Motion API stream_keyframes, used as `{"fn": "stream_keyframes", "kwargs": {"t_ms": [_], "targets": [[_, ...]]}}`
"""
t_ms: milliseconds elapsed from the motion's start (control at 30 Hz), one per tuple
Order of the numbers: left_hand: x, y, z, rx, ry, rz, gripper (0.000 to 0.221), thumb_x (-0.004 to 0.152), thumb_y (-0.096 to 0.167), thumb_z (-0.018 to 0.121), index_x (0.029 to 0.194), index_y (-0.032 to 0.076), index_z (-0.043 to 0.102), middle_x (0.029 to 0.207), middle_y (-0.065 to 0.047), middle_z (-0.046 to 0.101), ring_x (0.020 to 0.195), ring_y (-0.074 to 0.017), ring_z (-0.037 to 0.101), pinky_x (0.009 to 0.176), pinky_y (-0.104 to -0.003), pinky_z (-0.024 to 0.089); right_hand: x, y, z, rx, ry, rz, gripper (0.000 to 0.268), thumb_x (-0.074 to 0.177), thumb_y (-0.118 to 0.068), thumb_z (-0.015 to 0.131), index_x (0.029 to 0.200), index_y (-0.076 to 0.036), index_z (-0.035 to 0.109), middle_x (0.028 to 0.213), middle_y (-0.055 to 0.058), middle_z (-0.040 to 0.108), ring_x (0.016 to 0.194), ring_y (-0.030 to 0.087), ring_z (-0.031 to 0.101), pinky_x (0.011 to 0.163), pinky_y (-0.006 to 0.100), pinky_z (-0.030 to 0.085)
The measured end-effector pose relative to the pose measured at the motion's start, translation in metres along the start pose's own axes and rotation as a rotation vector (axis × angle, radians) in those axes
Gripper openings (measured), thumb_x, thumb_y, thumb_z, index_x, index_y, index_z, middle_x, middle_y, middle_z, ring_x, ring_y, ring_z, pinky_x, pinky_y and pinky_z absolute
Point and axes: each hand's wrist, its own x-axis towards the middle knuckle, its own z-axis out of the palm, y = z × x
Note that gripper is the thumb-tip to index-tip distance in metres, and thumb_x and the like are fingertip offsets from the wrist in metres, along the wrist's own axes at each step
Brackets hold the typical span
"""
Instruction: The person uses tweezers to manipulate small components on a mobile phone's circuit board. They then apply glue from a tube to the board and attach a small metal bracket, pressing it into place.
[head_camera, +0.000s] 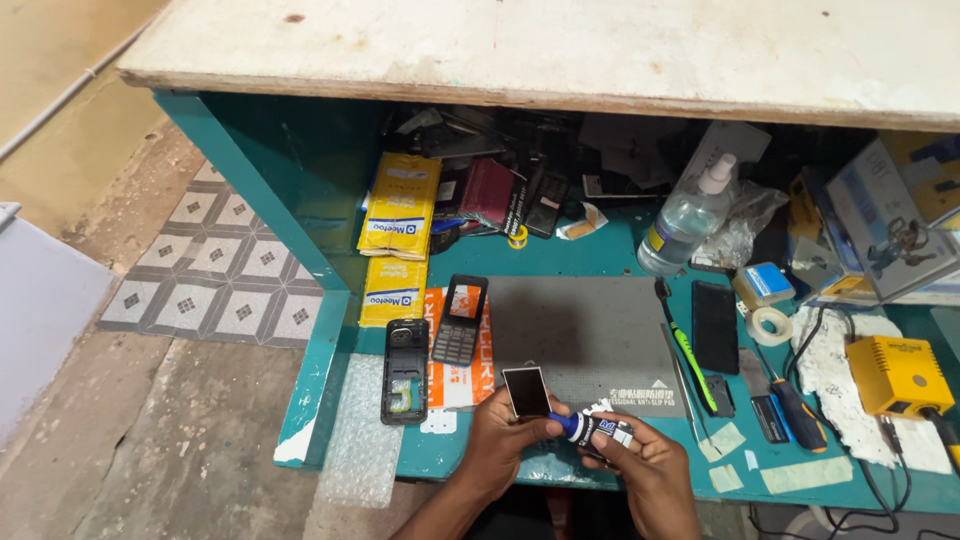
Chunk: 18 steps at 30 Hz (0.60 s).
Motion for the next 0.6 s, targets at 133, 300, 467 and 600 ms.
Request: {"fn": "stream_keyframes", "kwargs": {"t_ms": [133,300,467,600], "targets": [[0.0,-0.002,-0.001,0.007,0.035,0.057,0.036,0.078,-0.006,0.081,0.108,0.001,0.062,0.095,-0.013,0.076,0.089,-0.0192,0.072,0.085,-0.032,0.059,0.001,0.001,-0.001,-0.021,-0.033,0.006,0.037,0.085,-0.007,0.071,0.118,0.011,0.07,0.092,0.023,0.079,0.078,0.025,0.077,0.067,0.034,0.064],[0.0,-0.006,-0.002,-0.023,0.108,0.095,0.036,0.075,-0.013,0.079,0.104,-0.001,0.062,0.09,-0.014,0.076,0.086,-0.0203,0.073,0.084,-0.031,0.059,0.005,0.013,0.001,0.01,-0.017,-0.097,0.037,0.083,0.001,0.073,0.117,0.013,0.068,0.094,0.026,0.079,0.077,0.026,0.078,0.069,0.037,0.066],[0.002,-0.011,-0.004,-0.072,0.154,0.115,0.035,0.072,-0.015,0.077,0.101,-0.002,0.063,0.088,-0.014,0.075,0.084,-0.0209,0.073,0.079,-0.031,0.059,0.007,0.03,0.002,-0.067,0.061,-0.105,0.04,0.081,0.005,0.074,0.12,0.012,0.068,0.09,0.028,0.081,0.078,0.025,0.08,0.071,0.032,0.066],[0.002,-0.013,-0.006,-0.073,0.157,0.138,0.035,0.072,-0.015,0.079,0.101,-0.003,0.064,0.088,-0.013,0.074,0.085,-0.02,0.073,0.079,-0.03,0.059,0.015,0.056,-0.004,-0.142,0.133,-0.124,0.042,0.08,0.007,0.077,0.121,0.011,0.069,0.089,0.03,0.082,0.08,0.025,0.08,0.067,0.03,0.061]]}}
